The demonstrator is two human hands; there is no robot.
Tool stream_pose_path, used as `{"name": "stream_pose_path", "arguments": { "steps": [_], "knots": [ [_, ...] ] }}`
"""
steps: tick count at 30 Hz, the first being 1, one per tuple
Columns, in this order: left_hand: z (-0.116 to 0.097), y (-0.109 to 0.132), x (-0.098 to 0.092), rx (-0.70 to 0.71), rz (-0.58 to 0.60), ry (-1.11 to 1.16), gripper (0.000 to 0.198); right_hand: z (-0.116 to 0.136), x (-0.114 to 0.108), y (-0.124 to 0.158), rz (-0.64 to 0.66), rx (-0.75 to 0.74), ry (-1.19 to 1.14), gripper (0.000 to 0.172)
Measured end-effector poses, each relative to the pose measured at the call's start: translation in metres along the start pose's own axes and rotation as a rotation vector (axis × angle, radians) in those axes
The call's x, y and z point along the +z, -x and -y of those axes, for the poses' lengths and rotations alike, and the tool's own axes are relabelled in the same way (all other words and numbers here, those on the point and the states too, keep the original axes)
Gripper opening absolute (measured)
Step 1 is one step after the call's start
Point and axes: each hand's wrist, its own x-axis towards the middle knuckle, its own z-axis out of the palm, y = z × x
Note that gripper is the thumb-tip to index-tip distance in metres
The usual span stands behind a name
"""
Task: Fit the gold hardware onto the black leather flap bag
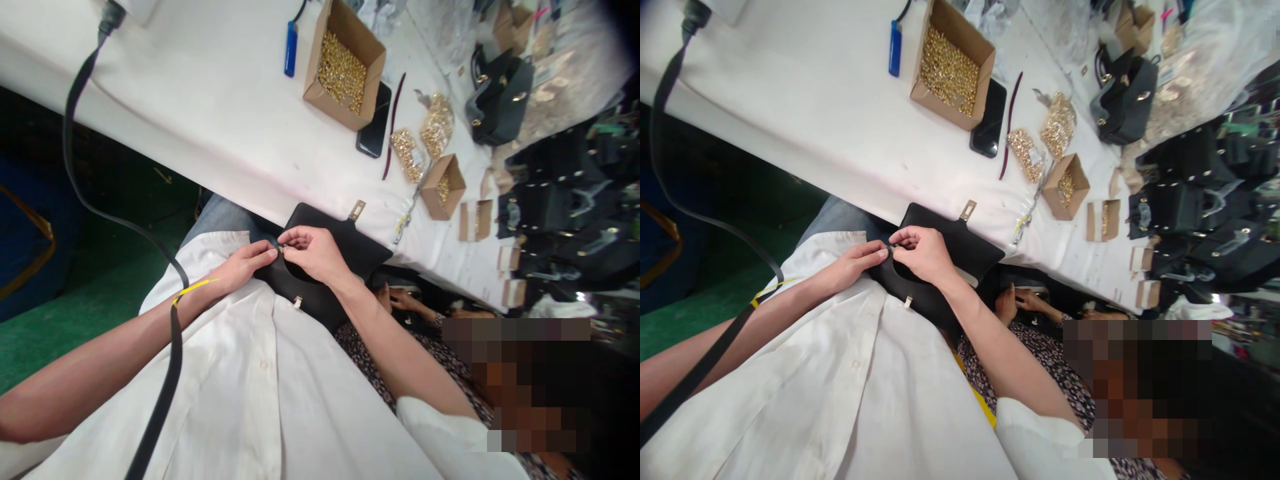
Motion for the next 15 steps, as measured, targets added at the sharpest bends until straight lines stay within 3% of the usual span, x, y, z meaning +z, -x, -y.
{"name": "stream_pose_path", "arguments": {
  "steps": [9,15],
  "knots": [
    [-0.0005,-0.0004,0.0017,-0.005,-0.029,-0.063,0.039,0.0016,0.0003,0.0033,-0.054,0.005,-0.071,0.022],
    [-0.0029,-0.0005,0.0018,-0.001,-0.038,-0.1,0.04,0.0011,-0.004,0.0074,-0.011,-0.029,-0.03,0.023]
  ]
}}
